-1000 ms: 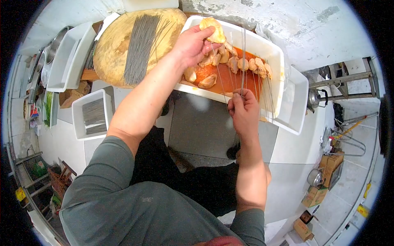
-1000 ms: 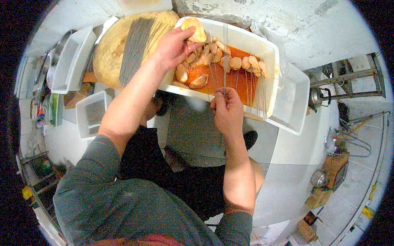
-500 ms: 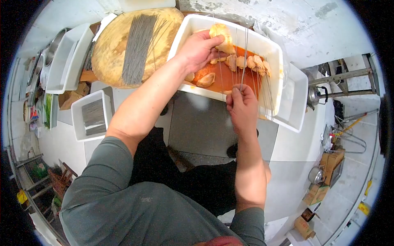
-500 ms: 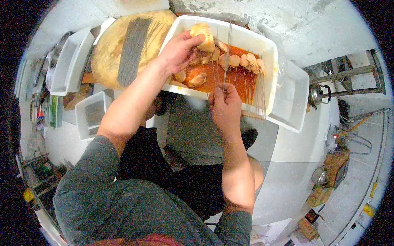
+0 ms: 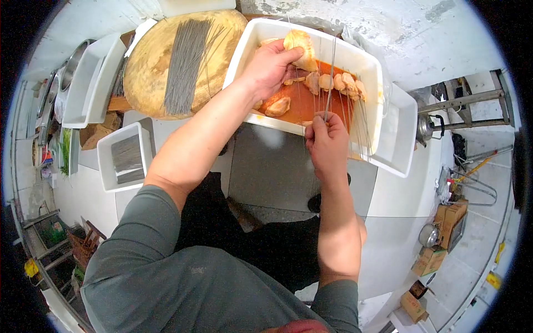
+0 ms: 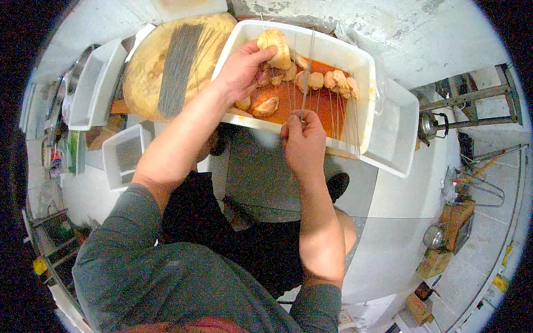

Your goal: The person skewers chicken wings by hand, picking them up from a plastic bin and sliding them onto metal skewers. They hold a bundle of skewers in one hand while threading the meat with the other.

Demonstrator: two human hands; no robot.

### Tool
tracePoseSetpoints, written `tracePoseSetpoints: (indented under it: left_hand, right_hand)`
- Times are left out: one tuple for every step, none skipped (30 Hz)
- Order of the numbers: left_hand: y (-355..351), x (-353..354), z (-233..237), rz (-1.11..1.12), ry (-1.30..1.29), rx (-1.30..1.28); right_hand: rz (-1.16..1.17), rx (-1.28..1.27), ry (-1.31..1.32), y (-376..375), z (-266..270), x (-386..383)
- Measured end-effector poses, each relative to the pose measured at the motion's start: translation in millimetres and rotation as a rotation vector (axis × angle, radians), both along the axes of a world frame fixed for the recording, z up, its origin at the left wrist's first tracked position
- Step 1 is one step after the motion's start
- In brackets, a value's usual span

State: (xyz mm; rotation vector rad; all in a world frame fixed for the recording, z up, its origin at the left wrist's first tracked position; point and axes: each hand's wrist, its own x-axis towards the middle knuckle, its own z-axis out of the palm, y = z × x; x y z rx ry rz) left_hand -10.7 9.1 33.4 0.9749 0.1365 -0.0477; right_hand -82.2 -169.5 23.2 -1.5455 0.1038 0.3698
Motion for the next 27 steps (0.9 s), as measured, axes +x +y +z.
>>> tracePoseSetpoints:
  left_hand:
    - [-0.7,1.0,-2.8,0.002,-0.005,-0.034]
    - [-0.7,1.4,-5.4,-0.001,0.006,-0.017]
    - [-2.1,-1.1,-0.7,-0.004,0.016,0.001]
    - [-2.9,-2.3,1.8,-0.007,0.028,0.02]
    - [-2.7,-1.1,-1.0,-0.001,0.015,0.005]
    - [-2.5,0.2,-4.6,0.004,0.003,-0.012]
    - [-2.7,1.2,-7.5,0.01,-0.01,-0.031]
    - [-3.4,1.7,-10.6,0.0,0.006,-0.028]
    - [-5.1,0.7,-10.4,-0.011,0.022,-0.025]
    - [-6.1,-0.2,-10.2,-0.022,0.038,-0.022]
    - [-6.3,-0.8,-9.4,-0.018,0.035,-0.016]
    - [-6.2,-1.8,-6.5,-0.015,0.032,-0.011]
    - [-6.3,-2.5,-4.9,-0.011,0.029,-0.006]
    - [-5.4,-1.0,-7.8,-0.005,0.039,0.002]
    - [-4.0,1.3,-10.2,0.002,0.049,0.01]
    - [-2.2,3.0,-12.2,0.01,0.057,0.018]
    - [0.6,4.3,-14.1,0.016,0.062,-0.002]
    - [3.1,3.8,-10.8,0.022,0.067,-0.022]
    - [5.2,3.4,-8.4,0.028,0.074,-0.043]
    - [6.9,3.4,-7.1,0.042,0.079,-0.033]
    - [8.6,3.9,-6.3,0.056,0.085,-0.022]
    - [10.1,4.5,-6.2,0.07,0.091,-0.011]
    - [11.8,5.4,-8.7,0.04,0.074,0.009]
    - [12.9,6.2,-12.2,0.011,0.056,0.029]
    - [13.4,6.2,-15.7,-0.019,0.039,0.049]
    - [10.9,6.4,-19.9,-0.003,0.048,0.042]
    - [4.4,5.3,-19.8,0.012,0.056,0.034]
  right_hand:
    - [-0.004,-0.005,-0.005,0.2,-0.2,0.6]
    - [-0.008,-0.01,-0.01,0.4,-0.3,1.3]
    - [-0.011,-0.012,-0.009,1.1,1.2,2.1]
    - [-0.014,-0.014,-0.008,2.3,4.1,3.1]
    - [-0.017,-0.013,-0.007,3.4,5.3,3.9]
    - [-0.019,-0.016,-0.01,3.9,5.0,4.1]
    - [-0.02,-0.021,-0.014,4.1,5.0,4.7]
    - [-0.019,-0.026,-0.018,4.2,5.1,5.5]
    - [-0.022,-0.012,-0.021,4.4,4.4,6.7]
    - [-0.025,0.002,-0.023,4.5,3.2,8.0]
    - [-0.029,0.017,-0.024,4.5,2.3,8.6]
    - [-0.03,0.024,-0.019,4.8,3.4,8.4]
    - [-0.031,0.03,-0.014,5.0,6.0,8.2]
    - [-0.03,0.037,-0.011,5.0,7.6,8.3]
    - [-0.016,0.022,-0.016,4.0,7.3,8.0]
    - [-0.001,0.007,-0.021,2.5,6.5,7.2]
    - [0.015,-0.008,-0.027,1.4,5.5,6.2]
    - [0.015,0.005,-0.02,1.0,3.7,4.1]
    - [0.015,0.018,-0.013,0.9,1.1,1.1]
    - [0.015,0.031,-0.005,1.0,-1.2,-1.4]
    - [0.016,0.004,-0.019,0.9,-3.0,-3.3]
    - [0.017,-0.024,-0.033,1.1,-4.5,-5.1]
    - [0.018,-0.051,-0.048,1.3,-6.2,-6.0]
    - [0.013,-0.063,-0.08,1.6,-8.4,-5.7]
    - [0.009,-0.075,-0.112,2.1,-10.8,-4.8]
    - [0.004,-0.087,-0.144,2.8,-12.1,-3.6]
    - [-0.005,-0.086,-0.126,3.9,-10.6,-1.6]
